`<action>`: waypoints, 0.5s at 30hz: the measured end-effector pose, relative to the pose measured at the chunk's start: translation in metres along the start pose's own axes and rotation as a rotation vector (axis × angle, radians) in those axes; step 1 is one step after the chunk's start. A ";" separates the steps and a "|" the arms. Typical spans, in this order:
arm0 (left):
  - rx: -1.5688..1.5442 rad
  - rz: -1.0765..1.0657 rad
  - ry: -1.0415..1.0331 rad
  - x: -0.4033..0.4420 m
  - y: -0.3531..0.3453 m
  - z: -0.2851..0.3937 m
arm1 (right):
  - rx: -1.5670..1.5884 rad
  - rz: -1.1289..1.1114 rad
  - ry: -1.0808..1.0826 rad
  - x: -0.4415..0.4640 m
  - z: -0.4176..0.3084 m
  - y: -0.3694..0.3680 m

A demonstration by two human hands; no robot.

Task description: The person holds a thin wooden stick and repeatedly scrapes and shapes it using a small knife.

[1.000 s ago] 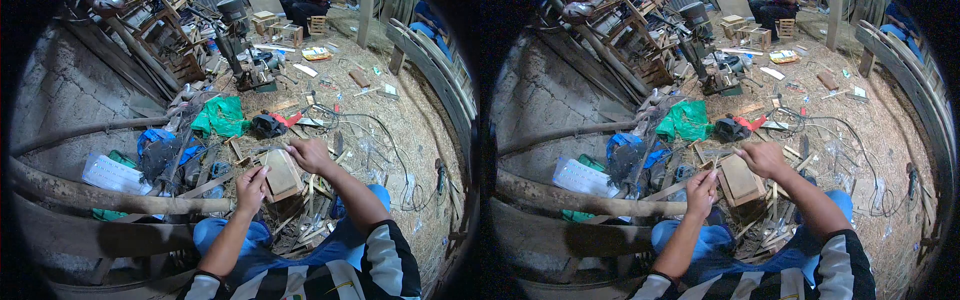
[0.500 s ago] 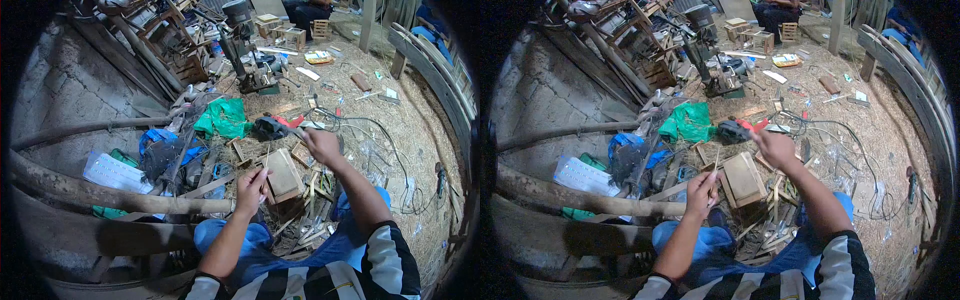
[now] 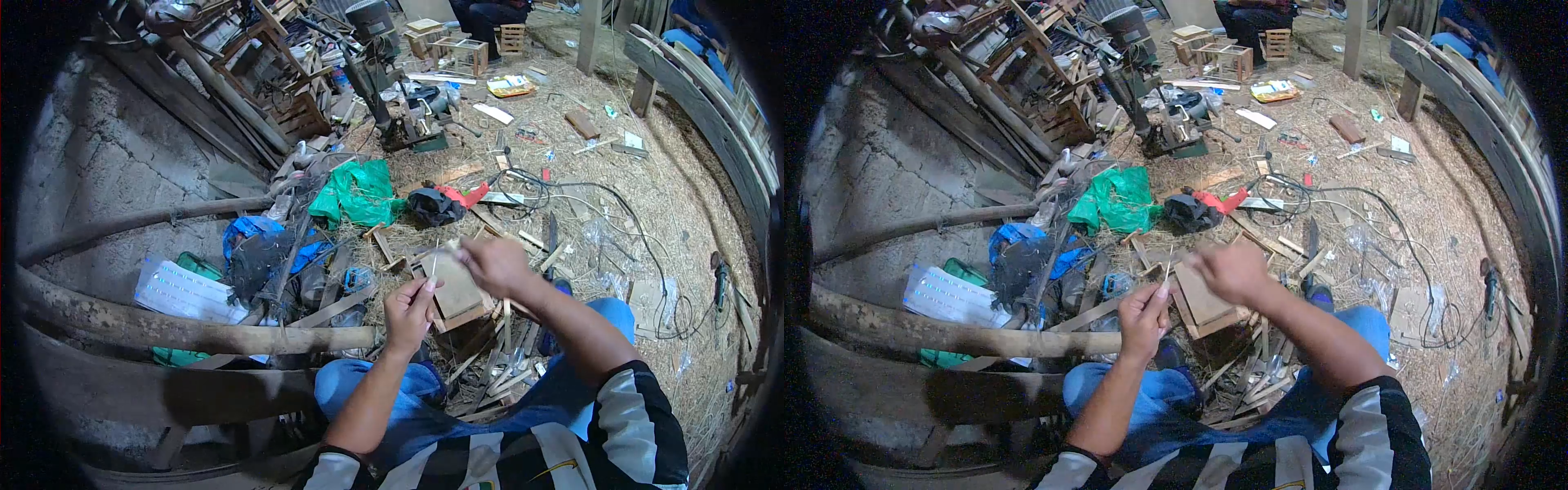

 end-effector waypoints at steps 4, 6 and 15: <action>0.033 -0.040 -0.030 -0.003 -0.005 0.007 | 0.036 0.081 -0.171 0.021 0.023 0.022; 0.016 -0.008 0.065 0.000 -0.003 0.007 | 0.072 0.060 -0.102 0.011 0.009 0.029; 0.009 -0.008 0.026 -0.003 -0.004 0.004 | 0.034 -0.089 0.120 -0.008 -0.010 -0.005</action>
Point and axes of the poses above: each hand's wrist, its own x-axis towards the middle knuckle, its own y-axis out of the back of the hand, z = x × y, the point moved 1 cm from there along x, towards the middle knuckle, and after that the axes turned 15 degrees about -y, right-handed, at the moved point
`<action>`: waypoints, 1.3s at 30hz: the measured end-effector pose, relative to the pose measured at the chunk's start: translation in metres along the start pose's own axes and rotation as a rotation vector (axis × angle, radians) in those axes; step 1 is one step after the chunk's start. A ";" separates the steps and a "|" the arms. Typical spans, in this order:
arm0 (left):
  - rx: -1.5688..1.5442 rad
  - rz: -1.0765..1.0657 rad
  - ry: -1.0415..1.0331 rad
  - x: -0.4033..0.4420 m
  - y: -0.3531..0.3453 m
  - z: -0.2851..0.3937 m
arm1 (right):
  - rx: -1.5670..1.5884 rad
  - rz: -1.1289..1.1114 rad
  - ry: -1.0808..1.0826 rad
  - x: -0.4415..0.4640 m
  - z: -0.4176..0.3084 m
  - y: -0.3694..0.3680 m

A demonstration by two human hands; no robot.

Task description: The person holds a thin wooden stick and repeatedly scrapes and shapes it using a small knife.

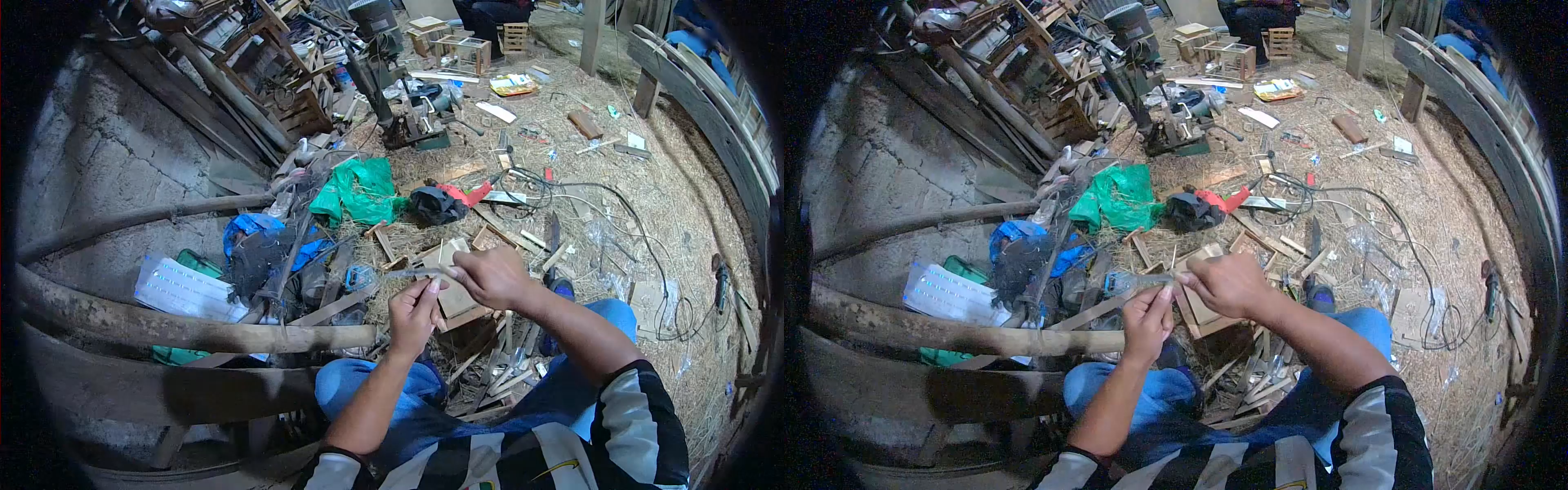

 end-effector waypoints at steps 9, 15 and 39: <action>0.003 -0.004 0.037 0.000 0.001 0.005 | 0.021 0.138 -0.200 0.009 0.009 0.028; 0.092 0.023 -0.071 0.001 -0.002 0.001 | 0.007 -0.023 -0.013 -0.006 -0.007 0.004; 0.117 -0.027 -0.075 -0.001 0.000 -0.004 | -0.074 0.033 -0.022 -0.001 0.000 0.006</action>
Point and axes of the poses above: each hand's wrist, its own x-axis towards the middle knuckle, its own y-axis out of the back of the hand, z = x × y, the point moved 1 cm from there along x, towards the middle knuckle, and after that the axes turned 15 degrees about -y, right-handed, at the moved point
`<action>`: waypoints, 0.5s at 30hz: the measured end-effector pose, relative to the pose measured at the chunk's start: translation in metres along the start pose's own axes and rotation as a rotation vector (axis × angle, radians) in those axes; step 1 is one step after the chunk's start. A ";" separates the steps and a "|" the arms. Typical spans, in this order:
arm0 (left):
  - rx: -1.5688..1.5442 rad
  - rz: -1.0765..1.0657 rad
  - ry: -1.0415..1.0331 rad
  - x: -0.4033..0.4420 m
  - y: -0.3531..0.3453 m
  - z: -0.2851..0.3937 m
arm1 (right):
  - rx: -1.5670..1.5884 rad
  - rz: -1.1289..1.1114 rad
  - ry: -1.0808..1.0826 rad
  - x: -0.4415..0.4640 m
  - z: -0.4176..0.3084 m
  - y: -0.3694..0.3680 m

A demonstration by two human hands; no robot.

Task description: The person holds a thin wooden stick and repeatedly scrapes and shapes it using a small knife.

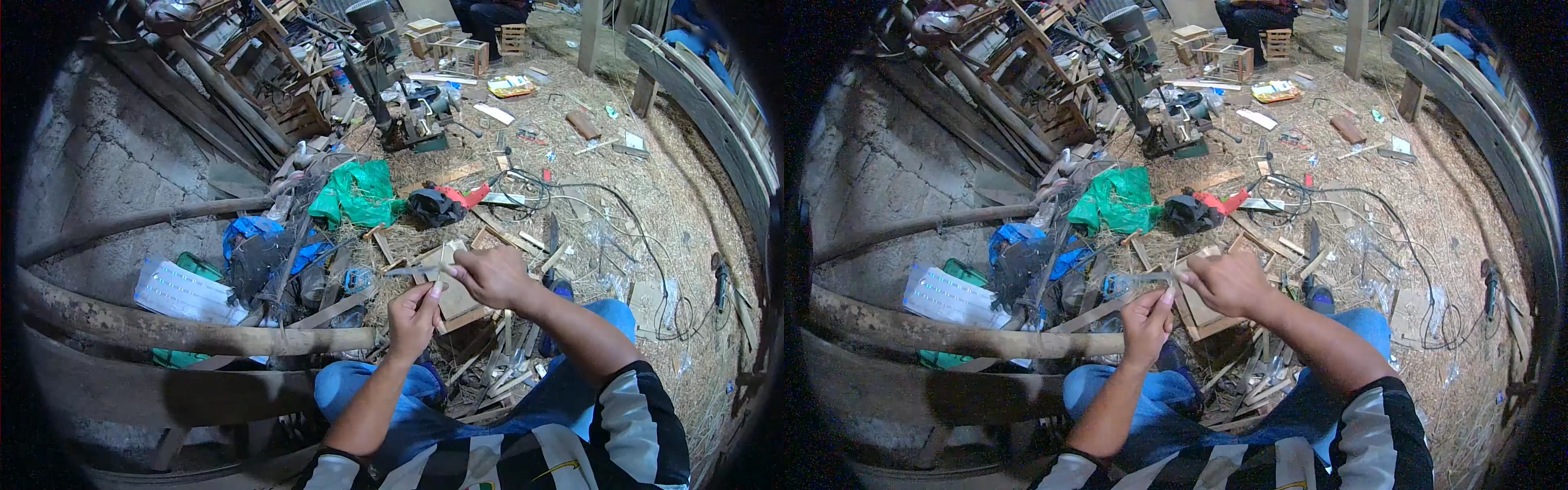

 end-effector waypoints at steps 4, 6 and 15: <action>0.021 0.021 0.008 0.003 -0.001 -0.003 | 0.025 0.054 -0.034 0.006 0.009 0.007; -0.025 0.033 0.047 0.004 -0.002 -0.004 | -0.108 -0.025 -0.071 0.009 0.010 0.008; -0.188 0.016 0.125 -0.001 0.007 0.003 | 0.348 0.072 -0.336 0.025 0.039 0.021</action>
Point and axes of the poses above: each hand's wrist, its own x-axis towards the middle knuckle, its own y-axis out of the back of the hand, z = x × y, the point moved 1 cm from there along x, towards the middle knuckle, and after that the axes turned 15 degrees about -y, right-handed, at the moved point
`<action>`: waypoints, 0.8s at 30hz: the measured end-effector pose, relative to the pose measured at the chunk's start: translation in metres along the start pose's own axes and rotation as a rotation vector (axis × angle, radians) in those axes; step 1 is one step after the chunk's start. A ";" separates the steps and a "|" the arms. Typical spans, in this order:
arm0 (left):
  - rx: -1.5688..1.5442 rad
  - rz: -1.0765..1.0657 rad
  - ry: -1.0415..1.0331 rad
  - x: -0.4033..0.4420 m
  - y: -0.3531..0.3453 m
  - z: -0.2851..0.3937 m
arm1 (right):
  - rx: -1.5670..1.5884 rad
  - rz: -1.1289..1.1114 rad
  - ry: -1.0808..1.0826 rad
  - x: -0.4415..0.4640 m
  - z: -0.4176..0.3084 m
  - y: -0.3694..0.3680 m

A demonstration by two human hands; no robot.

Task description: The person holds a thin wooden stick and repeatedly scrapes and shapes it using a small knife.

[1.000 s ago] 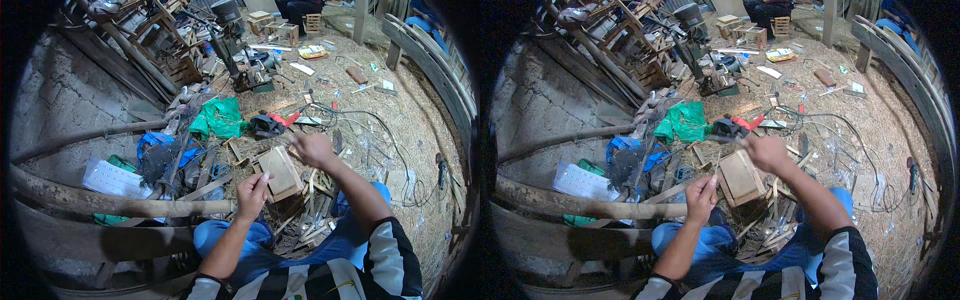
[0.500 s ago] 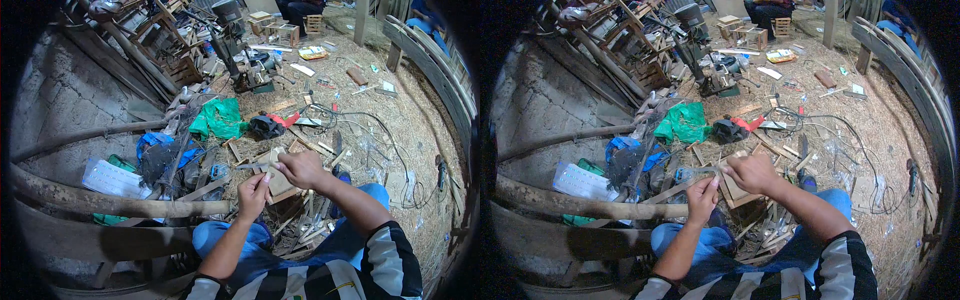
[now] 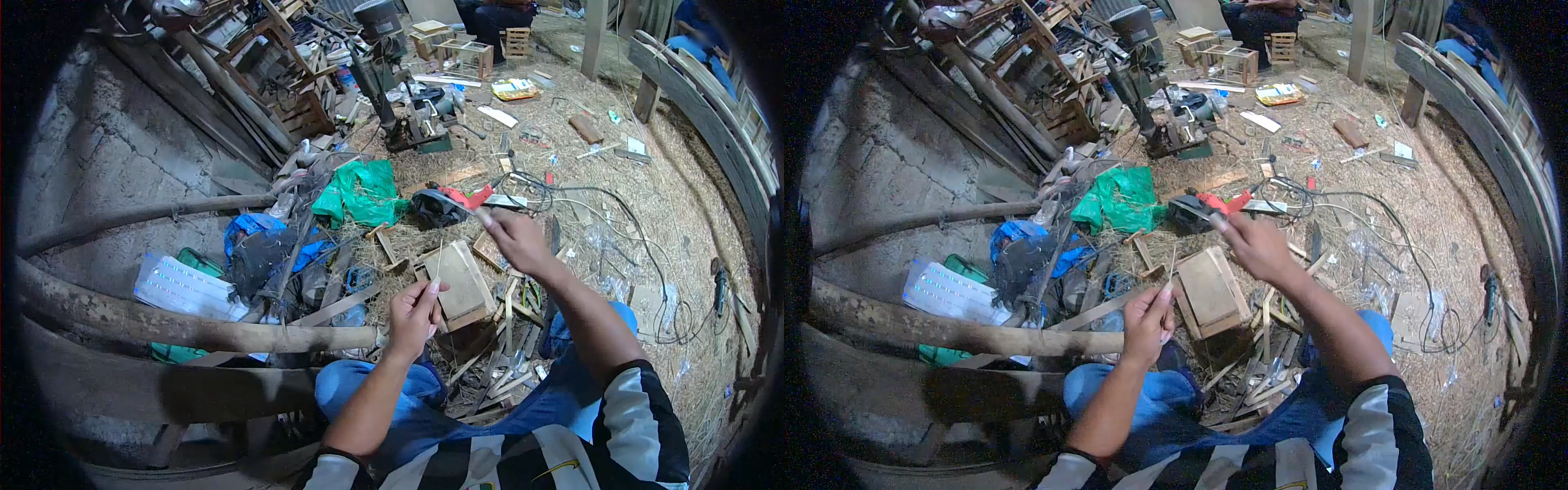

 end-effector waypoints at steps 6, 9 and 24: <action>-0.024 -0.137 0.067 -0.001 -0.014 0.000 | 0.577 -0.276 0.078 -0.013 -0.021 -0.027; -0.055 -0.132 0.111 0.000 -0.014 0.000 | 0.542 -0.291 0.062 -0.006 -0.014 -0.029; -0.015 0.191 -0.062 0.011 0.000 0.003 | 0.599 -0.186 0.015 -0.003 -0.004 -0.028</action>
Point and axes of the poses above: each hand's wrist, its own x-axis towards the middle knuckle, its own y-axis out of the back of the hand, z = x × y, the point moved 1 cm from there along x, towards the middle knuckle, and after that the axes turned 15 degrees about -y, right-handed, at the moved point
